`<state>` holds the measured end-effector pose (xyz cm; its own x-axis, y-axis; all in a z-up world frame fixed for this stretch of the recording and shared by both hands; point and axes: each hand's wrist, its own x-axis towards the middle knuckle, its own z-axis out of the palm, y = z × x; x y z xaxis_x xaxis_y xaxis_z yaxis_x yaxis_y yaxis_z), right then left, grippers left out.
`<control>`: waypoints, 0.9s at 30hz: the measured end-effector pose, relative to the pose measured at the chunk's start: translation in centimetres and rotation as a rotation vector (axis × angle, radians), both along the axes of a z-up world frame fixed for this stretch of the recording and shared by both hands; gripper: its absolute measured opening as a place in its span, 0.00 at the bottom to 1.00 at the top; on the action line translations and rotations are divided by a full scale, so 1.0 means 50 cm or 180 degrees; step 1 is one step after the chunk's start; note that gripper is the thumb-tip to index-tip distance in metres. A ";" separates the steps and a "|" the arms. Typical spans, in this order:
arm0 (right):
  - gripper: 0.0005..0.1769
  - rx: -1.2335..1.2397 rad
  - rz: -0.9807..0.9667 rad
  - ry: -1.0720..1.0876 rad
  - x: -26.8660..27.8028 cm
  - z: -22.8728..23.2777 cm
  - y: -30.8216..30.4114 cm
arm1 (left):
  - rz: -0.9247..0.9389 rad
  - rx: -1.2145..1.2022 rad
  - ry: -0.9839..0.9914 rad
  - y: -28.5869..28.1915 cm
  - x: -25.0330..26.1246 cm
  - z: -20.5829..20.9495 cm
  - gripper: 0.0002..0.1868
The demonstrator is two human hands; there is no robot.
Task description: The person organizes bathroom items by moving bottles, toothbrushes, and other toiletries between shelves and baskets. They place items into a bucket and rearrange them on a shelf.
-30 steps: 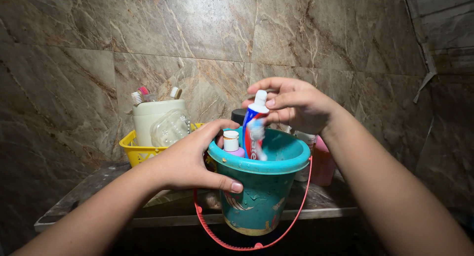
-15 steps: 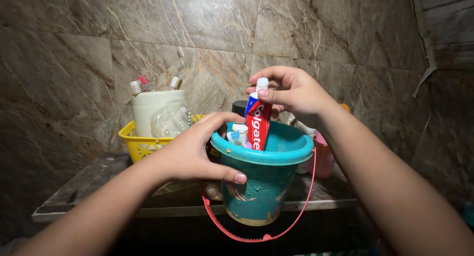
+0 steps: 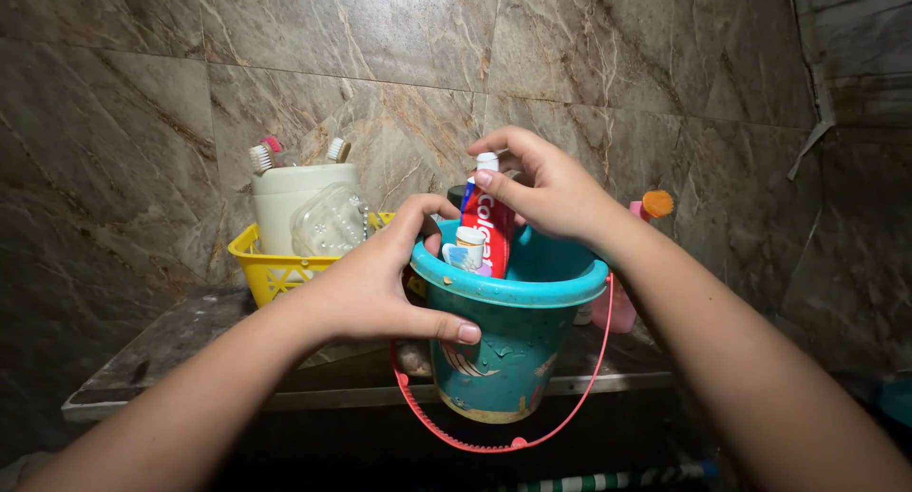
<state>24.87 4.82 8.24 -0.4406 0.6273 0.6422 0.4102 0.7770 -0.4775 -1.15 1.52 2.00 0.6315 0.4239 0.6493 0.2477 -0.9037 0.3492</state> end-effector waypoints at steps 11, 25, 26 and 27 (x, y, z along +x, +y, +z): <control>0.18 0.1320 -0.0223 -0.1620 -0.032 0.053 -0.109 | -0.0028 0.0083 -0.0015 0.013 -0.001 -0.007 0.64; 0.18 0.0432 0.1323 -0.1420 -0.013 0.024 -0.092 | -0.0107 0.0036 -0.0029 0.021 0.001 -0.009 0.68; 0.20 0.0358 0.1239 -0.1457 -0.012 0.027 -0.087 | -0.0125 0.0030 -0.0034 0.023 0.000 -0.010 0.68; 0.22 0.0278 0.1157 -0.1490 -0.012 0.027 -0.083 | -0.0143 0.0018 -0.0036 0.025 0.000 -0.011 0.68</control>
<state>24.26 0.65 9.57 -0.8656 0.3370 0.3704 0.2622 0.9352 -0.2380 -1.17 2.79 1.47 0.6424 0.3915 0.6588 0.2028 -0.9158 0.3466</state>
